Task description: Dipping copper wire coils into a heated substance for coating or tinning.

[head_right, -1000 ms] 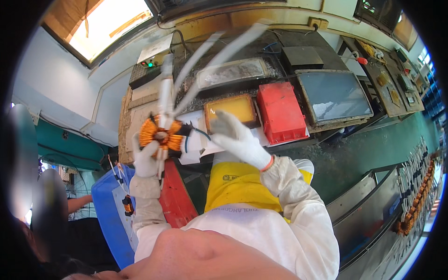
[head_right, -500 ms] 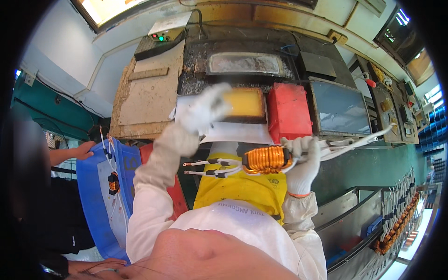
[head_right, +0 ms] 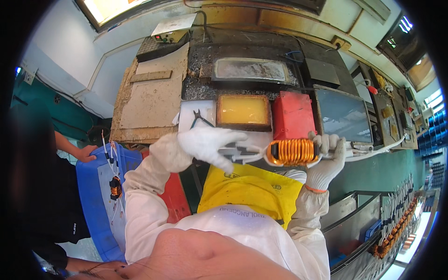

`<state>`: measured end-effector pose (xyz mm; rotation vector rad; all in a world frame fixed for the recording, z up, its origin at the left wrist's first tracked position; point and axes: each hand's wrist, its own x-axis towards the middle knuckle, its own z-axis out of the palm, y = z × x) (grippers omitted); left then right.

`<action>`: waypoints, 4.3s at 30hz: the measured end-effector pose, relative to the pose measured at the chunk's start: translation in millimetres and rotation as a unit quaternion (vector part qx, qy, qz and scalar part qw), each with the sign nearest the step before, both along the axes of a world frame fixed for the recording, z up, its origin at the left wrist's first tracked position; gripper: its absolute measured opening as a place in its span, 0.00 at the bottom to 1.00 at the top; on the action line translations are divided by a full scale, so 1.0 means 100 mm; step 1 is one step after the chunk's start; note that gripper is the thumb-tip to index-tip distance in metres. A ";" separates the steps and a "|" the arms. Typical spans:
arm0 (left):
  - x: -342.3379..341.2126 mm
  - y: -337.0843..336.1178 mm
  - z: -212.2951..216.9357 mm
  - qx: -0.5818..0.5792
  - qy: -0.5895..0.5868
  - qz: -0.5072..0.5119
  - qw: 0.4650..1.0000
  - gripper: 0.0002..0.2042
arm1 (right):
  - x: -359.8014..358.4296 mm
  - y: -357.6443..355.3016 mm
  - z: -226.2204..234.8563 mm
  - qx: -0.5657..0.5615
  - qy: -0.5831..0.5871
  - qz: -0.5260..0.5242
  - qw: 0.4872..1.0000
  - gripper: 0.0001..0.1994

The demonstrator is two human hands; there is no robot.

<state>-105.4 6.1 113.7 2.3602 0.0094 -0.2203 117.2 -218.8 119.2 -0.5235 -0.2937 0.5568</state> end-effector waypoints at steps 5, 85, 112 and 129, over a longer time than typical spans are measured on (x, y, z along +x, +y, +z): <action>0.10 -0.22 -0.44 0.307 -0.202 0.144 0.919 0.38 | 0.34 0.09 -0.16 0.045 0.003 -0.023 0.999 0.19; 0.67 0.54 -1.31 -0.019 -0.314 0.443 0.840 0.17 | 1.17 0.29 -0.09 -0.464 -0.711 -0.009 0.529 0.28; 1.34 0.66 -1.17 -0.405 -0.371 0.427 0.718 0.07 | 1.33 0.18 -0.24 -0.469 -0.635 -0.028 0.613 0.32; 1.07 0.59 -1.29 -0.523 -0.319 0.435 0.660 0.15 | 1.26 0.28 -0.15 -0.468 -0.664 0.013 0.583 0.33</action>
